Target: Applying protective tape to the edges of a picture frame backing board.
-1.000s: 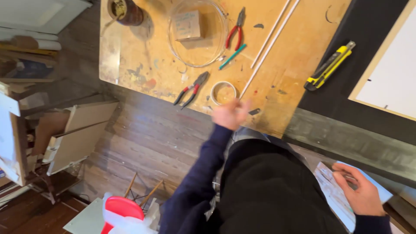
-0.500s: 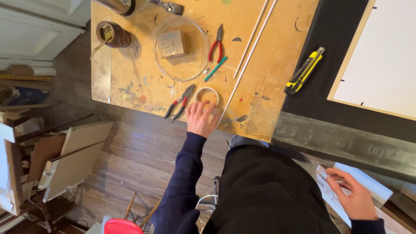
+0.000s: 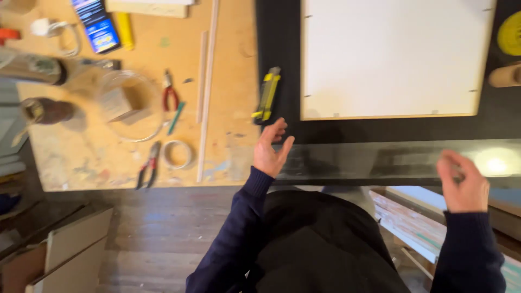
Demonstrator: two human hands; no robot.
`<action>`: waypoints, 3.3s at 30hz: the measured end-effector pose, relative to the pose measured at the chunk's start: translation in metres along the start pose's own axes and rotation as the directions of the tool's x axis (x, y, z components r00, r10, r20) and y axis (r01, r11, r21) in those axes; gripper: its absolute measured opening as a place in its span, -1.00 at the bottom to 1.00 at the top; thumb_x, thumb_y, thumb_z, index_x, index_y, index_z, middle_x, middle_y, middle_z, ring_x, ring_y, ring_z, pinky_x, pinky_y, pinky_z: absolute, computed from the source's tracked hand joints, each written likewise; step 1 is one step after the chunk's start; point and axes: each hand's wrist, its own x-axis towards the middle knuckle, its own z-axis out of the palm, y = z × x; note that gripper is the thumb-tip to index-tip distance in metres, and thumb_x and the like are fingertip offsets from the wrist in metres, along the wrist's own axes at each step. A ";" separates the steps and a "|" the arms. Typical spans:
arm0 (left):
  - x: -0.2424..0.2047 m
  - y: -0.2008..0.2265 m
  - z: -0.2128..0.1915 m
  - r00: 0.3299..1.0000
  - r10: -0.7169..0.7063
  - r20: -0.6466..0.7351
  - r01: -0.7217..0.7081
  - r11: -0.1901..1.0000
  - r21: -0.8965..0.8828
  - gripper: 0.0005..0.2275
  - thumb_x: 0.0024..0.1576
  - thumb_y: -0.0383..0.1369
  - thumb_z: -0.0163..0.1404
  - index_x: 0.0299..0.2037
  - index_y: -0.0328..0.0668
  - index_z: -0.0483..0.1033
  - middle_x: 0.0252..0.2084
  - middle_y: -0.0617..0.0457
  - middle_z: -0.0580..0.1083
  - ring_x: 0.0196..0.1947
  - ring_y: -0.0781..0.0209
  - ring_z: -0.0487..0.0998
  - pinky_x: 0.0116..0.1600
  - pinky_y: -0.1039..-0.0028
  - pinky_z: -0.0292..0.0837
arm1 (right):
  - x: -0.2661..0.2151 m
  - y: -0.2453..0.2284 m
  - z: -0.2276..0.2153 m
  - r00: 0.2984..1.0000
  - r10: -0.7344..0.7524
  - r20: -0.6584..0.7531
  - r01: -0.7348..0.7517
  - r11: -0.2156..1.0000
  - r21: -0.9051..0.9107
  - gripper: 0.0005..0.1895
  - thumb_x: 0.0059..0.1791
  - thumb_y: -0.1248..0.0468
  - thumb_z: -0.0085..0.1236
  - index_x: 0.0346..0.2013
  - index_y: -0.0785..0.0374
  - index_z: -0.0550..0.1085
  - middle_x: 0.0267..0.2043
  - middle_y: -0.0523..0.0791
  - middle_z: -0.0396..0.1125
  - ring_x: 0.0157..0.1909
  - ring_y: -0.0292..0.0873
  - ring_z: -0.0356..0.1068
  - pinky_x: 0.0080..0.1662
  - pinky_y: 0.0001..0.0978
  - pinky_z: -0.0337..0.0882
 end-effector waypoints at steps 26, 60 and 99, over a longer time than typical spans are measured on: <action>0.041 -0.048 0.121 0.926 -0.232 -0.296 0.292 0.940 0.176 -0.44 0.06 -0.18 0.33 0.23 -0.27 0.51 0.11 -0.02 0.41 -0.06 0.23 0.52 0.04 0.41 0.50 | 0.193 0.102 -0.011 0.980 -0.195 -0.034 0.198 0.965 0.173 -0.36 -0.09 0.26 0.40 0.26 0.25 0.41 0.07 0.07 0.24 0.03 -0.03 0.34 0.07 -0.23 0.45; -0.093 0.074 0.176 0.782 -0.299 0.547 0.622 0.430 -0.654 -0.56 0.20 -0.25 0.16 0.22 -0.36 0.46 0.05 -0.01 0.54 -0.01 0.27 0.58 0.05 0.45 0.56 | 0.022 -0.086 -0.015 0.614 -0.570 0.546 0.412 0.822 0.394 -0.42 -0.12 0.28 0.32 0.20 0.23 0.42 0.17 -0.06 0.38 0.13 -0.13 0.44 0.07 -0.31 0.48; 0.009 -0.010 0.089 0.958 0.079 -0.277 0.010 0.951 0.307 -0.83 0.15 -0.34 0.22 -0.13 -0.04 0.50 -0.37 0.17 0.41 -0.43 0.24 0.49 -0.34 0.44 0.43 | 0.116 -0.049 0.099 0.815 -0.370 0.446 0.021 0.788 0.616 -0.47 -0.04 0.56 0.37 0.09 0.29 0.28 0.24 -0.01 0.39 0.19 -0.20 0.45 0.15 -0.31 0.58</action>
